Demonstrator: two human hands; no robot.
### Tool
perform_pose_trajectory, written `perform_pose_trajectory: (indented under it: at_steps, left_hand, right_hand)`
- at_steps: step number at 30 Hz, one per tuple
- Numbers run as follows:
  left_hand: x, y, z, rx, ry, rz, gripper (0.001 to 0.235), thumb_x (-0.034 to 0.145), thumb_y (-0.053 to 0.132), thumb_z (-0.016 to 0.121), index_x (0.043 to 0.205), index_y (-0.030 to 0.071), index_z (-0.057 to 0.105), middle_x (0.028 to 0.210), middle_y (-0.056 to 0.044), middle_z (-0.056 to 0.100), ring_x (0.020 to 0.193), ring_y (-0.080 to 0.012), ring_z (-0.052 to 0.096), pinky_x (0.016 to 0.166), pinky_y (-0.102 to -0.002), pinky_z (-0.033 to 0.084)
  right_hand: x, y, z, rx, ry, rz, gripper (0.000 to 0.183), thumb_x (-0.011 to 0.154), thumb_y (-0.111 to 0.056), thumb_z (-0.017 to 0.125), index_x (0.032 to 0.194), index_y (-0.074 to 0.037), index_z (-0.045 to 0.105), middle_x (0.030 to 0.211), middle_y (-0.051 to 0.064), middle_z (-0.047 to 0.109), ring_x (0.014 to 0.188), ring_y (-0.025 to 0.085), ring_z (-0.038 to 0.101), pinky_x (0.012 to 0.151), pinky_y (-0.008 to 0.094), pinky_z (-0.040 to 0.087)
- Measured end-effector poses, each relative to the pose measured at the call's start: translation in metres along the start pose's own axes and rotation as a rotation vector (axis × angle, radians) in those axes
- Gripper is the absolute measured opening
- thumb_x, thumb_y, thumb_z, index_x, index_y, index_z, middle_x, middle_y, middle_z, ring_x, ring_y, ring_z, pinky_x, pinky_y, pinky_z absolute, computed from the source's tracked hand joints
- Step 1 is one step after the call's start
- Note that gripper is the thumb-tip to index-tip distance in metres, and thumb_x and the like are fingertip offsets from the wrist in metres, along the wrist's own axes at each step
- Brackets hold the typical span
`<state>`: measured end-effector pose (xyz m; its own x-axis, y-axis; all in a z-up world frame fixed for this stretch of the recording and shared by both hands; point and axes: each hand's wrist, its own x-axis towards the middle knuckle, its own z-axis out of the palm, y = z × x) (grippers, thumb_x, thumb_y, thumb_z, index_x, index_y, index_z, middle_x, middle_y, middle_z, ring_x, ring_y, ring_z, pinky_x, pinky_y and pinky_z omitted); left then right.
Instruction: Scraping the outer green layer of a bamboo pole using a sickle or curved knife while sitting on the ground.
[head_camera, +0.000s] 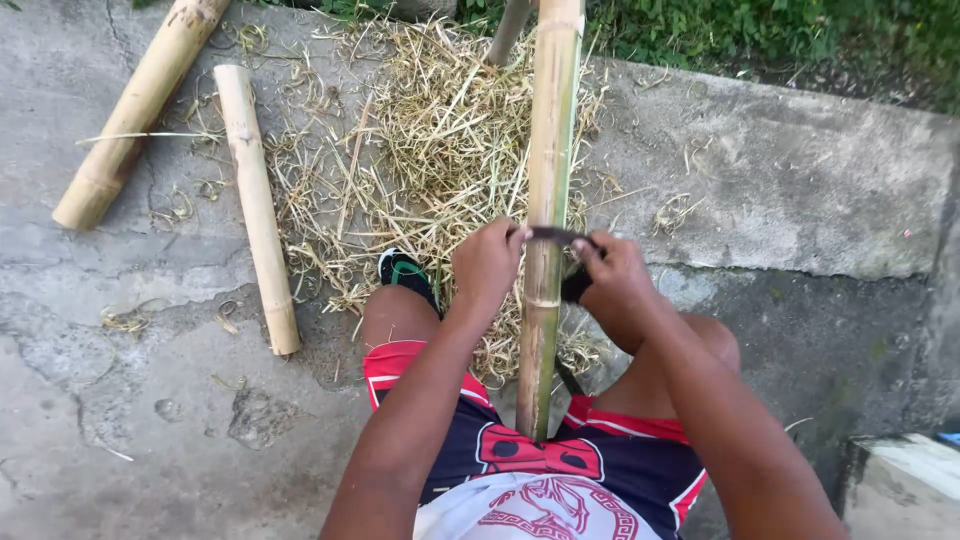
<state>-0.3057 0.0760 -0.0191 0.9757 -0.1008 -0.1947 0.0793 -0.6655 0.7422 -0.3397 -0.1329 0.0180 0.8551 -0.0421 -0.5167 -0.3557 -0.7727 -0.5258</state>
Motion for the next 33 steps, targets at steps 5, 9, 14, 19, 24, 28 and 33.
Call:
perform_pose_trajectory:
  at_steps: [5,9,14,19,24,28,33]
  left_hand:
    - [0.094,0.019,0.011,-0.012,-0.067,-0.055,0.025,0.099,0.038,0.063,0.09,0.016,0.071,0.059,-0.002,0.063,0.048,-0.0172,0.056,0.046,-0.036,0.039]
    - [0.182,0.029,0.02,-0.063,0.063,-0.002,0.022,0.097,0.038,0.064,0.089,0.019,0.072,0.063,0.001,0.066,0.051,-0.0141,0.058,0.047,-0.034,0.04]
    - [0.252,0.042,0.004,-0.126,0.196,-0.038,0.016,0.088,0.038,0.072,0.089,0.023,0.074,0.069,0.004,0.073,0.06,-0.0121,0.066,0.056,-0.035,0.048]
    - [0.25,0.043,0.004,-0.123,0.227,-0.078,0.017,0.082,0.039,0.077,0.083,0.022,0.075,0.071,0.006,0.074,0.062,-0.0097,0.068,0.057,-0.034,0.048]
    - [0.224,0.031,0.012,-0.04,0.191,-0.074,0.02,0.085,0.042,0.075,0.084,0.022,0.074,0.067,0.007,0.071,0.054,-0.0081,0.058,0.05,-0.031,0.04]
    - [0.185,0.017,0.018,-0.032,0.087,-0.123,0.022,0.088,0.043,0.072,0.086,0.021,0.073,0.064,0.008,0.066,0.047,-0.0063,0.046,0.043,-0.027,0.033]
    - [0.11,0.002,0.017,-0.016,0.004,-0.14,0.023,0.091,0.043,0.07,0.084,0.021,0.073,0.061,0.008,0.062,0.046,-0.0057,0.041,0.043,-0.026,0.029]
  right_hand:
    - [0.098,0.026,-0.032,-0.047,0.157,-0.085,0.036,0.104,-0.036,0.061,0.089,-0.004,0.07,0.059,0.009,0.059,0.049,0.018,0.049,0.046,0.04,0.036]
    - [0.168,0.005,-0.071,-0.046,0.276,-0.239,0.037,0.109,-0.035,0.06,0.089,-0.005,0.068,0.062,0.005,0.058,0.05,0.015,0.048,0.044,0.039,0.036]
    - [0.227,-0.021,-0.1,-0.103,0.414,-0.406,0.036,0.111,-0.032,0.064,0.088,-0.004,0.067,0.061,0.006,0.058,0.049,0.016,0.049,0.046,0.04,0.035]
    - [0.221,-0.024,-0.101,-0.1,0.386,-0.351,0.036,0.111,-0.035,0.063,0.09,-0.006,0.069,0.062,0.003,0.059,0.048,0.015,0.049,0.044,0.04,0.034]
    - [0.192,-0.021,-0.082,-0.079,0.356,-0.316,0.036,0.111,-0.035,0.061,0.091,-0.007,0.07,0.061,0.003,0.059,0.048,0.015,0.048,0.043,0.041,0.034]
    - [0.158,-0.007,-0.059,-0.069,0.312,-0.224,0.036,0.11,-0.036,0.059,0.09,-0.008,0.069,0.058,0.004,0.059,0.045,0.016,0.047,0.041,0.041,0.035]
    - [0.093,0.01,-0.021,-0.085,0.323,-0.258,0.038,0.109,-0.035,0.06,0.085,-0.006,0.065,0.055,0.006,0.057,0.043,0.019,0.05,0.043,0.043,0.037]
